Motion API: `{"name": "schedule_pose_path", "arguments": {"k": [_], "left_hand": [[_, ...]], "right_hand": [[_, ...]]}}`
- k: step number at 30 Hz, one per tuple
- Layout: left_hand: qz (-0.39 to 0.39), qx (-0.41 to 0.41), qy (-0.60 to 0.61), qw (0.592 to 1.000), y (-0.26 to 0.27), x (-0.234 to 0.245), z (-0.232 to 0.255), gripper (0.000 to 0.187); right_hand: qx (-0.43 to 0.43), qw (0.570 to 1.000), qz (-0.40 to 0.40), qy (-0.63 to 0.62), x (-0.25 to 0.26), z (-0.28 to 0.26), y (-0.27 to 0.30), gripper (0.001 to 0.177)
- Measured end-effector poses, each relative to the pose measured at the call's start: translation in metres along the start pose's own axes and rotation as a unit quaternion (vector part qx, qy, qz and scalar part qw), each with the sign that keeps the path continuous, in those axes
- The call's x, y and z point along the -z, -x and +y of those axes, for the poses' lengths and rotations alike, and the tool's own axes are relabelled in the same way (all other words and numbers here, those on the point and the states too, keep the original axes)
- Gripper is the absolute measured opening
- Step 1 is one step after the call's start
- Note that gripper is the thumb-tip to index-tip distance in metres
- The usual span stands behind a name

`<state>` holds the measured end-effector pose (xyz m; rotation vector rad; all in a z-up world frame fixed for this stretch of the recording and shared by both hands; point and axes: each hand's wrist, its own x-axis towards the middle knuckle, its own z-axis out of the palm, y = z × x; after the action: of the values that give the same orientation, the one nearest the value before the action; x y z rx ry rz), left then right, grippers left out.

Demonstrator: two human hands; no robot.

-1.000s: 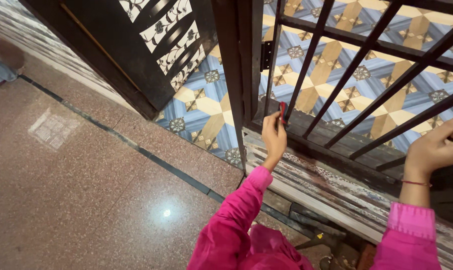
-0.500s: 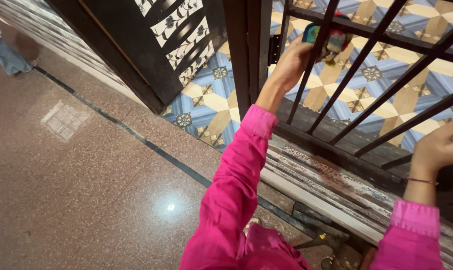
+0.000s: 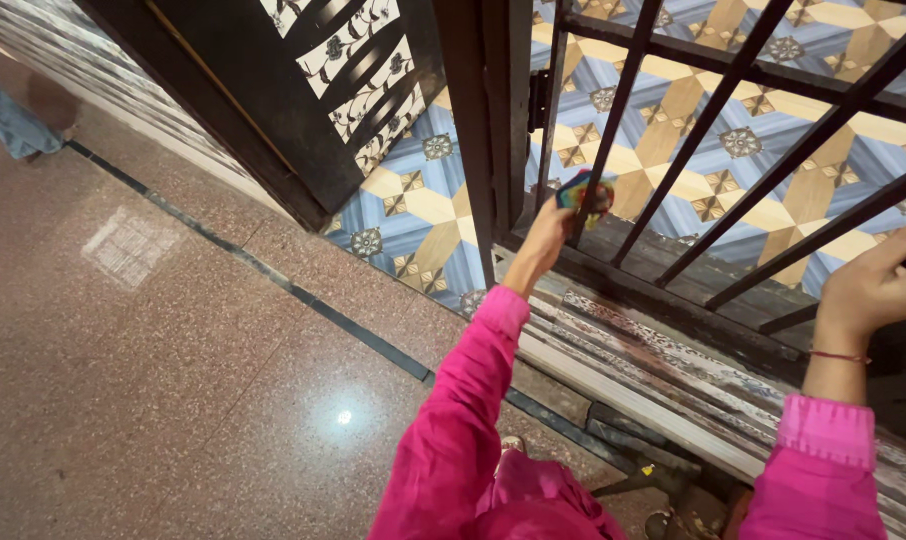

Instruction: The person wipes the bars and frame of a metal gate with a cloth, moving the cloth along the horizontal and vertical bars.

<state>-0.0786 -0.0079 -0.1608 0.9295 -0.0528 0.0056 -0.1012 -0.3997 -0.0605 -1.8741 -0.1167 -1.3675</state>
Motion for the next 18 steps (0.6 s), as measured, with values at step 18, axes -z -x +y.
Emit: {"name": "schedule_pose_path", "arguments": {"k": [18], "left_hand": [[0.174, -0.629, -0.551, 0.520, 0.043, -0.158, 0.173, 0.038]], "right_hand": [[-0.035, 0.999, -0.001, -0.013, -0.005, 0.002, 0.002, 0.045]]}}
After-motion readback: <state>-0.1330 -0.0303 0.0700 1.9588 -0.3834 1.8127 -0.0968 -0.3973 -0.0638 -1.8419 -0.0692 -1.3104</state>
